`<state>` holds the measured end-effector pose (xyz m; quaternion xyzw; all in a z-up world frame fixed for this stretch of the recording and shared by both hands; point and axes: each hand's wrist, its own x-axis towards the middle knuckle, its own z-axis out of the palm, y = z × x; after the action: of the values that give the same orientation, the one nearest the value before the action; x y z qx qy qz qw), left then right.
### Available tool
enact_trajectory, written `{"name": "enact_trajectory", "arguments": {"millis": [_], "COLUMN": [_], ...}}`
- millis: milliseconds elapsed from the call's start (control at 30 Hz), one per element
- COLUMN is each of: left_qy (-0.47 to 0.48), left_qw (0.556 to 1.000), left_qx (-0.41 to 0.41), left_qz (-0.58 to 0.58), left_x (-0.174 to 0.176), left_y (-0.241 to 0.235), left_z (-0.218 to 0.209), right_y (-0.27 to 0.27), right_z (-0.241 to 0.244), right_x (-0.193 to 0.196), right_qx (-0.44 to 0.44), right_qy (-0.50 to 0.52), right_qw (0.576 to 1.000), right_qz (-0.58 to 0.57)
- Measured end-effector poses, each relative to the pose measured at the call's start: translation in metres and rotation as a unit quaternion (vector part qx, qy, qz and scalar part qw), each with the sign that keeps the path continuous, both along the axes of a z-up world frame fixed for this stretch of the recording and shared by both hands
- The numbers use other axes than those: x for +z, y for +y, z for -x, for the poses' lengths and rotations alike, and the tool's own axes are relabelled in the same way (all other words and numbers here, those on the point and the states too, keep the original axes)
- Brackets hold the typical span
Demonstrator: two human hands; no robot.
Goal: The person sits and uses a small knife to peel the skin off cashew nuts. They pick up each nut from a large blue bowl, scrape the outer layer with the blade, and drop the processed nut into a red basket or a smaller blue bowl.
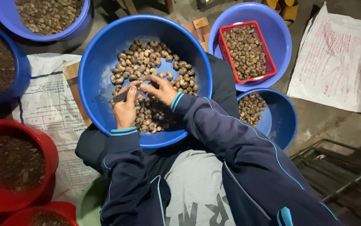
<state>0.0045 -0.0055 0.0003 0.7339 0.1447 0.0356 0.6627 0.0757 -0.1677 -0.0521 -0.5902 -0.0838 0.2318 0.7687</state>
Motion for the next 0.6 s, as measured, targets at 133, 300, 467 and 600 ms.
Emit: {"name": "enact_trajectory", "arguments": {"millis": [133,300,467,600], "left_qy": [-0.012,-0.02,-0.022,-0.018], "left_qw": [1.0,1.0,1.0,0.999], "left_qx": [0.001,-0.009,-0.005,-0.005], "left_qz": [0.019,0.004,0.012,0.026], "left_x": [0.006,0.0,0.006,0.016], "left_y": [-0.001,0.003,0.0,0.0], "left_z": [0.001,0.002,0.001,0.001], "right_y": [-0.002,-0.002,-0.002,-0.002], "right_z": [0.0,0.001,0.002,0.004], "right_x": [-0.005,0.009,0.005,0.004], "right_qx": [0.015,0.011,0.003,-0.003], "right_qy": [-0.035,-0.065,-0.085,-0.102], "right_qw": [0.999,0.996,0.993,0.988], "right_qz": [0.005,0.055,0.078,0.117]}}
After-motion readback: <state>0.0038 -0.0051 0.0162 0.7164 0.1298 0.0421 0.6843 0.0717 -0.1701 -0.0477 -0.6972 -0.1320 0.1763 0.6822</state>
